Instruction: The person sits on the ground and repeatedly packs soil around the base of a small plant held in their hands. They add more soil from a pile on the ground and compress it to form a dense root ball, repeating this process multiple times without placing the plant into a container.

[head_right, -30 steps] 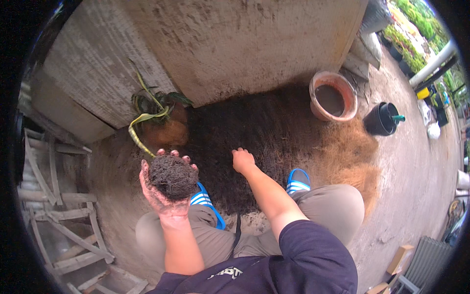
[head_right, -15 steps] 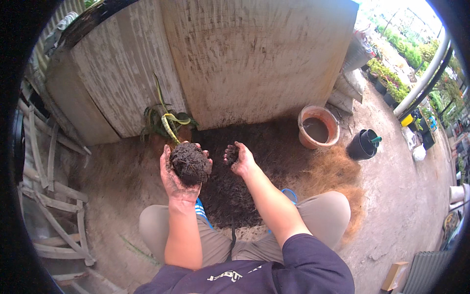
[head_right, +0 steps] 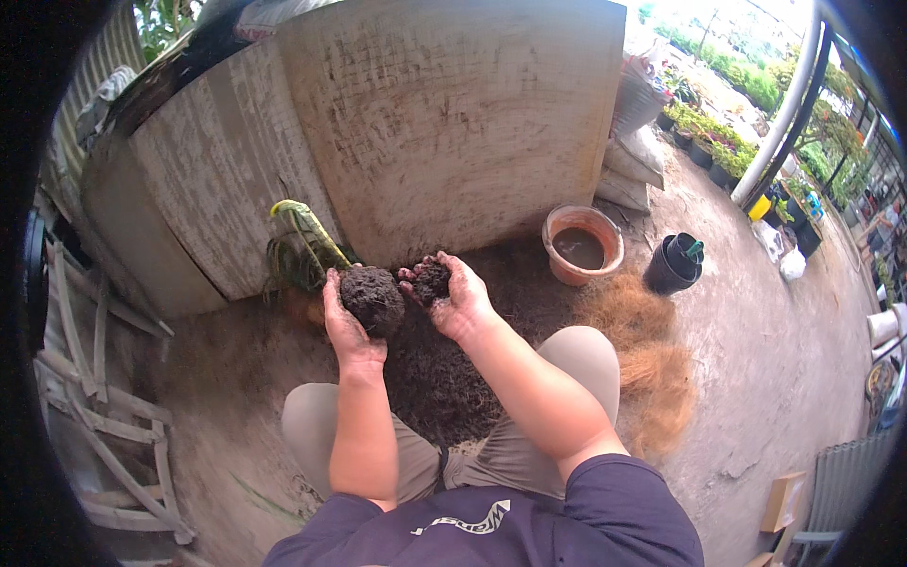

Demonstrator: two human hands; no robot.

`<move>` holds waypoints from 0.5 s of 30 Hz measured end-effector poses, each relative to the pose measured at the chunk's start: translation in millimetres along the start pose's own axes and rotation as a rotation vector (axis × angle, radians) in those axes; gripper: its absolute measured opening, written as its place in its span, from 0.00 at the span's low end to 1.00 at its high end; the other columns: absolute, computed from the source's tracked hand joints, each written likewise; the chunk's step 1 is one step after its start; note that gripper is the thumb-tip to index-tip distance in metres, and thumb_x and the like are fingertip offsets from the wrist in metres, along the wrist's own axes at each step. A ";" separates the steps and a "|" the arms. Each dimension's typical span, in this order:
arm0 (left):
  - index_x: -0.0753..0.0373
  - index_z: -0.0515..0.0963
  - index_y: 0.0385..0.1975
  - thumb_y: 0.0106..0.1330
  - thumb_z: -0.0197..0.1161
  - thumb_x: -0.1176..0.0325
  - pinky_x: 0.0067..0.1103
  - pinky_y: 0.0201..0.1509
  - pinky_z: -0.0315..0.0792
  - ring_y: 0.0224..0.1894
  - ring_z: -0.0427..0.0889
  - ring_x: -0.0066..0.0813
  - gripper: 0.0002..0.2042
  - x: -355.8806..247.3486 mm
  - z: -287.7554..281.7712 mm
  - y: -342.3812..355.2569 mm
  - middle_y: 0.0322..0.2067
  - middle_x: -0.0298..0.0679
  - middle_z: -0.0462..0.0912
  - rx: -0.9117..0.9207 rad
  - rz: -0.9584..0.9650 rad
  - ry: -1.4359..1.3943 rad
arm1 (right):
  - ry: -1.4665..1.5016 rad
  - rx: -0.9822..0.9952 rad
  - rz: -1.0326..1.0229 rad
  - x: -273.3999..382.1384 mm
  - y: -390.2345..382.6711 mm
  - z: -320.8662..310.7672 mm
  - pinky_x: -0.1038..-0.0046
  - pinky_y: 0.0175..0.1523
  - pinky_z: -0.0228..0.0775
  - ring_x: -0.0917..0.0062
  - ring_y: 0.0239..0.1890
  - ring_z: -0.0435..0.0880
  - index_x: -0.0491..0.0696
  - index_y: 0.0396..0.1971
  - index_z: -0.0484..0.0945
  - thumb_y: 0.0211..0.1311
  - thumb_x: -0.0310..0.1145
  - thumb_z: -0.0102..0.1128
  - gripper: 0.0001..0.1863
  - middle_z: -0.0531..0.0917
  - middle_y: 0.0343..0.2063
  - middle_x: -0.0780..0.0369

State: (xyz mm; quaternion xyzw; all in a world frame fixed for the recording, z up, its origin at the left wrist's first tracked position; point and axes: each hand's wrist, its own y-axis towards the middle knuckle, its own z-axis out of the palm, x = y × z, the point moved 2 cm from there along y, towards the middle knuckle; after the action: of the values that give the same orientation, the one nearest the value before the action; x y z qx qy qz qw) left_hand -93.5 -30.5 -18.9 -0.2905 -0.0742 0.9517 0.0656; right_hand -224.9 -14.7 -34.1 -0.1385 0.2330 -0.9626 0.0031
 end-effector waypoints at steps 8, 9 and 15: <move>0.63 0.72 0.35 0.63 0.48 0.54 0.28 0.42 0.72 0.36 0.78 0.35 0.16 19.1 4.1 2.5 0.31 0.41 0.78 0.057 -0.057 0.077 | -0.124 0.145 -0.307 -12.3 -18.1 10.4 0.69 0.47 0.69 0.71 0.37 0.77 0.42 0.34 0.72 0.64 0.32 0.43 0.10 0.78 0.31 0.58; 0.63 0.72 0.35 0.63 0.48 0.54 0.28 0.42 0.72 0.36 0.78 0.34 0.17 20.4 3.1 3.5 0.32 0.41 0.78 0.042 -0.051 0.091 | -0.153 0.176 -0.355 -13.6 -17.9 11.1 0.72 0.45 0.70 0.74 0.36 0.77 0.42 0.35 0.73 0.64 0.31 0.44 0.09 0.78 0.30 0.59; 0.63 0.73 0.35 0.64 0.46 0.55 0.27 0.43 0.72 0.36 0.78 0.33 0.17 26.9 2.1 7.4 0.32 0.40 0.78 0.028 -0.031 0.119 | -0.312 0.213 -0.509 -18.0 -8.7 1.2 0.78 0.47 0.66 0.79 0.37 0.75 0.40 0.37 0.74 0.64 0.29 0.43 0.11 0.78 0.34 0.61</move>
State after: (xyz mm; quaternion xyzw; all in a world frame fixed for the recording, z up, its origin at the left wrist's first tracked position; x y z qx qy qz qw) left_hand -117.3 -33.4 -33.2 -0.3446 -0.0612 0.9326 0.0888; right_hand -206.7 -6.2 -33.9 -0.3371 0.0853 -0.9185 -0.1880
